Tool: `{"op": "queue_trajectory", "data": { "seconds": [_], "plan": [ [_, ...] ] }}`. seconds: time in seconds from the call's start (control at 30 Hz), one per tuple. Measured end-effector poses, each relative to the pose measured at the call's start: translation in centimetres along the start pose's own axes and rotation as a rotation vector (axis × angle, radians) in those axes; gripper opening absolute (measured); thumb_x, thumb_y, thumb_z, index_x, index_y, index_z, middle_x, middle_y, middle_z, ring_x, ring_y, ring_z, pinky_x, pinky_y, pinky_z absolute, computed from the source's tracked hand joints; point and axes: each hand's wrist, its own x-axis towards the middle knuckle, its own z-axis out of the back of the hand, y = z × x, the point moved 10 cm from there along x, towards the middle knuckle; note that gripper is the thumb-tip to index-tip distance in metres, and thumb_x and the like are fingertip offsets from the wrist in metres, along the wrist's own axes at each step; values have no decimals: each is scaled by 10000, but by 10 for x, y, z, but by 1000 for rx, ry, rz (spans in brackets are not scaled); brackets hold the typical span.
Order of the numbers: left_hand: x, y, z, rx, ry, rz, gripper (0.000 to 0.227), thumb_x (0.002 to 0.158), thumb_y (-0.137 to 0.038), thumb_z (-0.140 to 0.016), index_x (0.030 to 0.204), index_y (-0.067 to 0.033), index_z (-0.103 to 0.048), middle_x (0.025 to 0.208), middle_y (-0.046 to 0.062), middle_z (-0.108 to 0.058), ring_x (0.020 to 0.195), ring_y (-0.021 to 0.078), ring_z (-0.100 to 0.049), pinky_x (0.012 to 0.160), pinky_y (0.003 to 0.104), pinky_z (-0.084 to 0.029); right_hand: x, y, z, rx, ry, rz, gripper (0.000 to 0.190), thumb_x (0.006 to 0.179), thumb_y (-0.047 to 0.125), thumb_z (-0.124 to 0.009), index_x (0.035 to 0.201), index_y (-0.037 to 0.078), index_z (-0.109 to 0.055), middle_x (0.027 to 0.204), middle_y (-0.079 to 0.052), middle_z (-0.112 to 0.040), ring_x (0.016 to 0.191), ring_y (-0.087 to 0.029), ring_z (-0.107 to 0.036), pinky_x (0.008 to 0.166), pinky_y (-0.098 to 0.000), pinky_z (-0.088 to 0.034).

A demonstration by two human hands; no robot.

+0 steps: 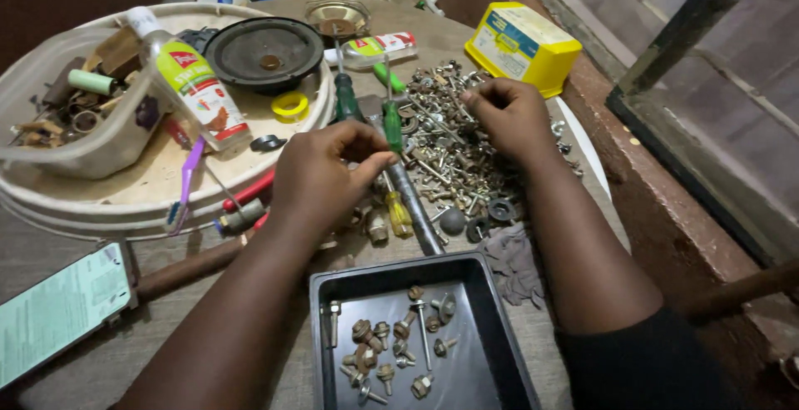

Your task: The person sorts through a large pile of small metal hardware, including lock cylinders and keys, on a cluttered table. They pick up individual items, examine them, and place selected pieces into a black tray. The person also uses a screwdriver to manipulate some of the lock components.

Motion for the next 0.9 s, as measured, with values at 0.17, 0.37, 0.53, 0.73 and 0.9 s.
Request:
{"op": "queue_trajectory", "data": {
  "seconds": [0.17, 0.37, 0.53, 0.73, 0.9],
  "plan": [
    [1, 4, -2, 8, 34, 50, 144, 826, -231, -828, 955, -213, -767, 771, 19, -780, 833, 250, -776, 739, 377, -557, -6, 2, 7, -39, 2, -27, 159, 858, 235, -804, 1004, 173, -802, 901, -54, -768, 924, -197, -730, 837, -339, -552],
    [0, 10, -4, 59, 63, 117, 159, 826, -265, -819, 980, -262, -776, 781, -13, -786, 859, 230, -773, 761, 363, -556, -4, 6, 10, 25, 4, -9, 234, 809, 81, -702, 1002, 151, -813, 867, -76, -764, 874, -183, -726, 835, -334, -558],
    [-1, 8, -1, 63, 56, 133, 227, 833, -276, -819, 1058, -273, -792, 810, -17, -797, 891, 230, -774, 771, 357, -563, -5, 13, 8, -11, 73, 12, 265, 790, 80, -713, 1033, 130, -805, 873, -100, -763, 874, -213, -731, 837, -357, -560],
    [2, 6, -5, 31, 51, 71, 165, 851, -223, -813, 1007, -276, -823, 787, 19, -785, 845, 285, -766, 748, 381, -567, -5, -10, 28, 217, -130, -187, 100, 879, 261, -738, 915, 199, -808, 681, -35, -702, 559, -86, -565, 543, -217, -469],
    [1, 2, -4, 20, 47, 45, 170, 823, -221, -826, 985, -272, -830, 779, 25, -781, 857, 271, -767, 763, 373, -576, 17, -68, 60, 130, -358, -191, 105, 899, 319, -759, 841, 232, -777, 633, -13, -699, 545, -96, -613, 501, -216, -442]
  ]
}}
